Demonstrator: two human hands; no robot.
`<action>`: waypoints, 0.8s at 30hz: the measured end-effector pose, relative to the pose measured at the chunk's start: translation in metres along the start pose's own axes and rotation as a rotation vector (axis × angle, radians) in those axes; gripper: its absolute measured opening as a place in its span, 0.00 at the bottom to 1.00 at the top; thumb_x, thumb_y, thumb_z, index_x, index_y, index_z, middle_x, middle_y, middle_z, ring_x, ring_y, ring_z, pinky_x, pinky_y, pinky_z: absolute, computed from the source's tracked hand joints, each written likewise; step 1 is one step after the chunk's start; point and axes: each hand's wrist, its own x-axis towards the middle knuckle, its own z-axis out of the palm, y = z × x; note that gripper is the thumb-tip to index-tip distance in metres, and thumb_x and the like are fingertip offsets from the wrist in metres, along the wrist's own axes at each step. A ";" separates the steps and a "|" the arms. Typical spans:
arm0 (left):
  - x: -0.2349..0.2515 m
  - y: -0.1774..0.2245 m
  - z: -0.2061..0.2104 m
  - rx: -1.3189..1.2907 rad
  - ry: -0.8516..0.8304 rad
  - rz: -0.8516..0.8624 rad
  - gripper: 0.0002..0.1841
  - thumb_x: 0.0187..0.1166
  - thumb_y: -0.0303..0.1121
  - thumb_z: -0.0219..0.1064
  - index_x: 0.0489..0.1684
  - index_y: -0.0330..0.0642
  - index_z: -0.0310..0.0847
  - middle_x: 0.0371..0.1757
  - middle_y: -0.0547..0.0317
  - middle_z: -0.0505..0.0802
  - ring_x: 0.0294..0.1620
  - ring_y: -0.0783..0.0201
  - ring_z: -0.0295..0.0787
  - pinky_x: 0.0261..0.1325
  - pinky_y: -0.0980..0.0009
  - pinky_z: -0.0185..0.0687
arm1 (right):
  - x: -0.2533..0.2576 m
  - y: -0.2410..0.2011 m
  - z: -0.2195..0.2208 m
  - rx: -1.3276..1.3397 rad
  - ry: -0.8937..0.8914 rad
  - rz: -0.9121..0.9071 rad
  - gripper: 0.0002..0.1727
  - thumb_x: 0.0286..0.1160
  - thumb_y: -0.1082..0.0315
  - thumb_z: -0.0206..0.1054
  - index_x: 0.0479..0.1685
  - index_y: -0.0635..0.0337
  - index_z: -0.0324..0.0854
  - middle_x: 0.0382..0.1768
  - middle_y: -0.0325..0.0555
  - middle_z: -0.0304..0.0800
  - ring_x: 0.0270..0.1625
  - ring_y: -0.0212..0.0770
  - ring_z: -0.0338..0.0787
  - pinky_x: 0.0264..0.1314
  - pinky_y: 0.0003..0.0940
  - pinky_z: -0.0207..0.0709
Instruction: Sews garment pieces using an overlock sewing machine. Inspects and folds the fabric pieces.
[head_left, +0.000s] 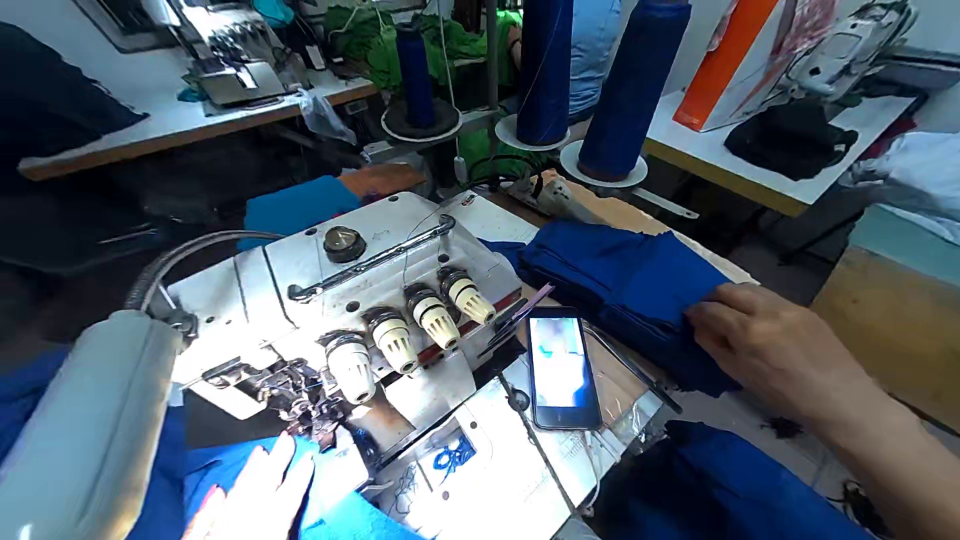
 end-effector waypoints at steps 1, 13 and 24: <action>0.001 0.002 -0.001 0.000 -0.002 -0.003 0.45 0.75 0.69 0.60 0.80 0.38 0.73 0.81 0.37 0.79 0.87 0.34 0.65 0.89 0.36 0.46 | 0.000 0.000 -0.002 0.000 0.002 0.014 0.05 0.70 0.79 0.67 0.34 0.71 0.89 0.37 0.61 0.88 0.42 0.63 0.91 0.39 0.58 0.85; -0.001 -0.005 -0.009 -0.180 -0.030 0.036 0.40 0.76 0.62 0.66 0.74 0.32 0.78 0.78 0.24 0.78 0.86 0.34 0.67 0.90 0.39 0.42 | 0.019 0.055 -0.021 0.356 -0.058 0.441 0.15 0.89 0.69 0.55 0.56 0.75 0.80 0.49 0.69 0.88 0.51 0.62 0.90 0.59 0.65 0.80; -0.033 0.025 -0.009 -0.211 0.212 0.171 0.27 0.78 0.56 0.67 0.70 0.50 0.79 0.78 0.54 0.81 0.90 0.63 0.61 0.95 0.53 0.36 | -0.009 0.011 0.001 0.028 -0.054 0.055 0.04 0.69 0.84 0.67 0.37 0.79 0.84 0.41 0.75 0.86 0.47 0.77 0.89 0.46 0.72 0.81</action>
